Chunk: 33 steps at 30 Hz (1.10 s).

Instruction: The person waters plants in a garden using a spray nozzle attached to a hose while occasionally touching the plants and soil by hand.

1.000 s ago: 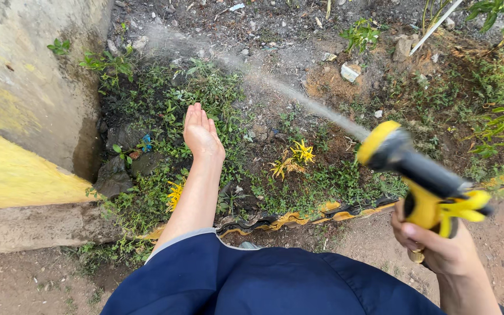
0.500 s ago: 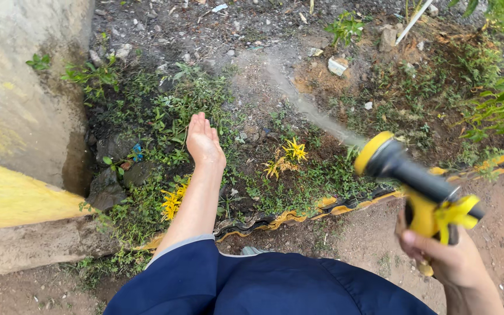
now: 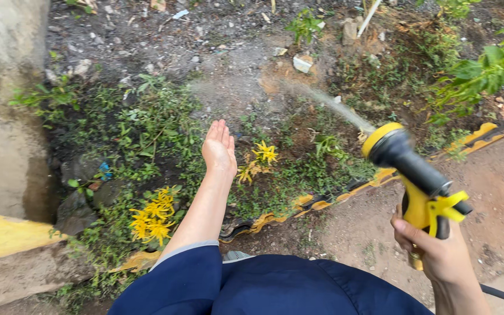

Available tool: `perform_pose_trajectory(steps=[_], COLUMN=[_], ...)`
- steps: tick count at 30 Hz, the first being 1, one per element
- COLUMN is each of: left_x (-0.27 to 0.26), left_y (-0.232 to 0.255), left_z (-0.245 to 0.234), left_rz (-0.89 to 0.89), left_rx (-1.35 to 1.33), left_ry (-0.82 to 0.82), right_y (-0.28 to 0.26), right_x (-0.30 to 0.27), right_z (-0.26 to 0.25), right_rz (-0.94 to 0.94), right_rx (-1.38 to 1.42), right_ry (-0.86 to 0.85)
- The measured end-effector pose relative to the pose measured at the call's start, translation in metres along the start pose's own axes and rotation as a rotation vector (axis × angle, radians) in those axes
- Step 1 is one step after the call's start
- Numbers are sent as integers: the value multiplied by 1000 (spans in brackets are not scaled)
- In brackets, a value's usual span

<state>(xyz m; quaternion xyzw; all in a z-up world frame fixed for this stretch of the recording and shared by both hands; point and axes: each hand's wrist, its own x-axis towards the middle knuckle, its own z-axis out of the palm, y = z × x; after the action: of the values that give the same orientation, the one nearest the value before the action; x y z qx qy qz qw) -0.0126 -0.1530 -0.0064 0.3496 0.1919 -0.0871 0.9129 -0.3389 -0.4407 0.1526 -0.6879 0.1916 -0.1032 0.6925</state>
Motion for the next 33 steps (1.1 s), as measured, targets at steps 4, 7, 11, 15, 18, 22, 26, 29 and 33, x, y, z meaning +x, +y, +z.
perform_pose_trajectory(steps=[4, 7, 11, 15, 18, 22, 26, 29, 33], left_x=[-1, 2, 2, -1, -5, -13, -18, -22, -31], left_y=[-30, -50, -86, -121, -148, -176, -190, -200, -210], left_z=[18, 31, 42, 51, 64, 79, 88, 95, 99], left_rz=[-23, -25, 2, -24, -13, -45, -31, -30, -20], left_rx=[-6, -20, -35, -30, 3, -2, -1, -2, 58], left_ry=[-51, -18, -8, 36, 46, 46, 33, 59, 120], right_y=[-6, 0, -1, 0, 3, 2, 4, -3, -1], right_x=[8, 17, 38, 49, 62, 73, 88, 99, 102], right_z=[-33, -59, -98, -121, -142, -173, -188, -199, -204], right_rz=[66, 27, 98, 259, 245, 222, 297, 364, 316], right_rx=[-54, -123, -214, -325, -201, -313, -360, -501, -360], right_ry=[-97, -142, -214, -136, -37, -179, -137, -189, -195])
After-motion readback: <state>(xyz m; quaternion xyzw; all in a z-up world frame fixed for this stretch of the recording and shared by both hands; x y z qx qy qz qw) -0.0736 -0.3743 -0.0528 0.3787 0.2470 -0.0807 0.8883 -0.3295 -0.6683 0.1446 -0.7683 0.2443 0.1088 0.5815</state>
